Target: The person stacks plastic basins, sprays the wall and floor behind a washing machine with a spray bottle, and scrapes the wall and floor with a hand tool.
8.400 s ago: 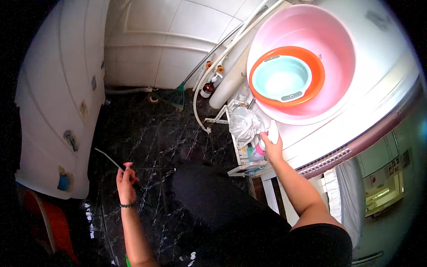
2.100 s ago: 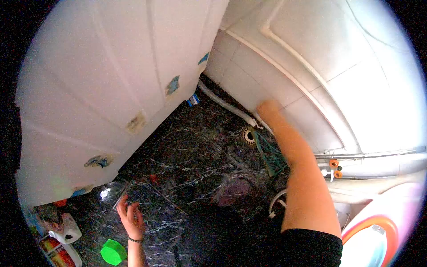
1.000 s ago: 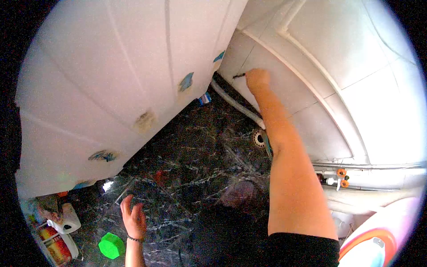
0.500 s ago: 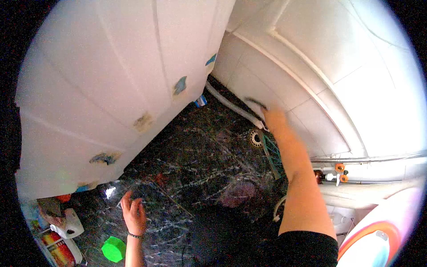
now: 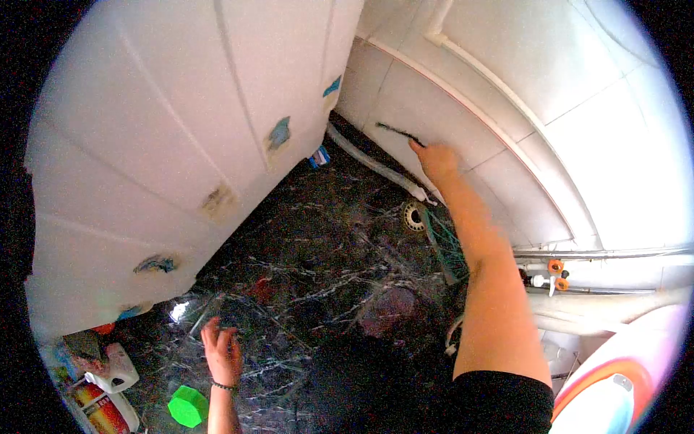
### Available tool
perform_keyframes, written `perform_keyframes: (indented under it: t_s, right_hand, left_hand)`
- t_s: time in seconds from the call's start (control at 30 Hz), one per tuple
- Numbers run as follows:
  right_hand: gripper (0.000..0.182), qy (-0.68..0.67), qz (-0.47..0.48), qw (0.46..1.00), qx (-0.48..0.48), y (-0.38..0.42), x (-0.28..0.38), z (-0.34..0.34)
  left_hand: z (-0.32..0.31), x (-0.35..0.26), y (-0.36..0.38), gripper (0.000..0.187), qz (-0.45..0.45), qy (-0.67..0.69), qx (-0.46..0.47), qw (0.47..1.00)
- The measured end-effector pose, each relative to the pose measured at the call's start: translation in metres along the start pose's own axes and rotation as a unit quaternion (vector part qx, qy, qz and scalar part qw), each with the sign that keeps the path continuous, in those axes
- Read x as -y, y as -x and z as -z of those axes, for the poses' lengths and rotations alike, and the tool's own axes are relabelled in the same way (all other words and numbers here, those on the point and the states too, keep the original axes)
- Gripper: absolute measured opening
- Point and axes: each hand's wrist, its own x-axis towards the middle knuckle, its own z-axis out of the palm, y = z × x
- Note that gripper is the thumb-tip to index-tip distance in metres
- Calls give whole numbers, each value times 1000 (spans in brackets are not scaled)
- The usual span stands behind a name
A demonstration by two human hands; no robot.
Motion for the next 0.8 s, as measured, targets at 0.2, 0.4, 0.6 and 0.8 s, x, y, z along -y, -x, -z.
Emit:
perform_keyframes:
  t_s: [0.2,0.4,0.6,0.8]
  right_hand:
    - [46,44,140,918,-368,-81,24,-17]
    - [42,-34,152,791,-592,-113,60,-20]
    - [28,24,114,971,-210,-151,64,-1]
    - [20,49,57,987,-140,-69,3,-80]
  left_hand:
    - [6,5,-6,23,-1,-5,-35,999]
    - [5,14,1,22,13,-23,-29,999]
    - [4,14,19,26,48,-9,-8,999]
    - [-4,16,17,24,58,4,-23,998]
